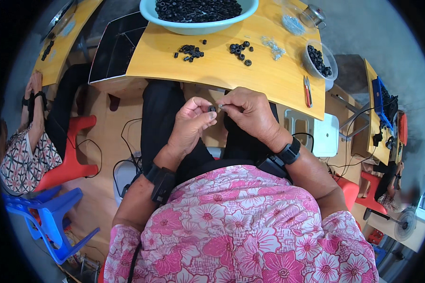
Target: Assembling small metal components into black plastic housings at a production workstation.
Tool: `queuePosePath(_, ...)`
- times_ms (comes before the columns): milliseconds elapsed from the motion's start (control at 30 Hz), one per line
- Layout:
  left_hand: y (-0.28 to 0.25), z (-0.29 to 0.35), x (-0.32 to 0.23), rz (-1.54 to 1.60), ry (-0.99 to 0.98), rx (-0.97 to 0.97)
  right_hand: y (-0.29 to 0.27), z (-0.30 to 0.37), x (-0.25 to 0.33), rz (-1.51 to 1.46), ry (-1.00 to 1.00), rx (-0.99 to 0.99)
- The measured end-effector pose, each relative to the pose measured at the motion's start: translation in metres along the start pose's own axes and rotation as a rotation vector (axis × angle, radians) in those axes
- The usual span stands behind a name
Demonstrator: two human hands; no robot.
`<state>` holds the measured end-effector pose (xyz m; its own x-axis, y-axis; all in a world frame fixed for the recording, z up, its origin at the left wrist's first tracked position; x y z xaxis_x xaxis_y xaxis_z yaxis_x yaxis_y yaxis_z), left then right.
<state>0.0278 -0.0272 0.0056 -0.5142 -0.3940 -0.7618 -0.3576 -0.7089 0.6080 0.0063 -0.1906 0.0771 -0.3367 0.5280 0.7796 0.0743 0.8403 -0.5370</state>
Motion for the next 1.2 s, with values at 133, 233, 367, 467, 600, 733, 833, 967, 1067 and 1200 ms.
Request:
queuePosePath(133, -0.004, -0.001, 0.002, 0.071, 0.040, -0.009, 0.007, -0.003, 0.007, 0.032, -0.015, 0.019)
queuePosePath(233, -0.003, -0.001, 0.002, 0.099, 0.056, 0.007, 0.012, -0.006, 0.012, 0.121, -0.045, 0.042)
queuePosePath(367, -0.007, -0.001, 0.002, 0.180, 0.066, 0.031, 0.018, -0.010, 0.018, 0.236, -0.073, 0.066)
queuePosePath(467, -0.008, -0.002, 0.002, 0.211, 0.074, 0.034, 0.020, -0.012, 0.022, 0.366, -0.103, 0.109)
queuePosePath(600, -0.010, -0.003, 0.003, 0.199, 0.096, 0.034, 0.022, -0.015, 0.023, 0.409, -0.143, 0.107)
queuePosePath(733, -0.013, -0.004, 0.005, 0.195, 0.107, 0.039, 0.025, -0.014, 0.024, 0.488, -0.172, 0.145)
queuePosePath(833, -0.014, -0.005, 0.005, 0.198, 0.103, 0.028, 0.028, -0.016, 0.028, 0.599, -0.169, 0.211)
queuePosePath(967, -0.015, -0.005, 0.005, 0.266, 0.078, 0.022, 0.031, -0.018, 0.040, 0.721, -0.251, 0.265)
queuePosePath(1067, -0.018, -0.007, 0.005, 0.319, 0.067, 0.059, 0.034, -0.019, 0.044, 0.781, -0.280, 0.279)
queuePosePath(1200, -0.016, -0.005, 0.000, 0.400, 0.005, 0.038, 0.036, -0.021, 0.043, 0.804, -0.275, 0.297)
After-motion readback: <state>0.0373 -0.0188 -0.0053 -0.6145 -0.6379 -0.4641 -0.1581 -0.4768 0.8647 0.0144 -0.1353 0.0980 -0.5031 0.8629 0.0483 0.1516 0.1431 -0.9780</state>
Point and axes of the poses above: each hand's wrist, its own z-axis away from the middle knuckle, its own y-axis out of the palm, x = y × z, the point moved 3 cm from there along -z, towards the middle knuckle, and after that the axes turned 1 degree about -z, right-handed, at the moved point
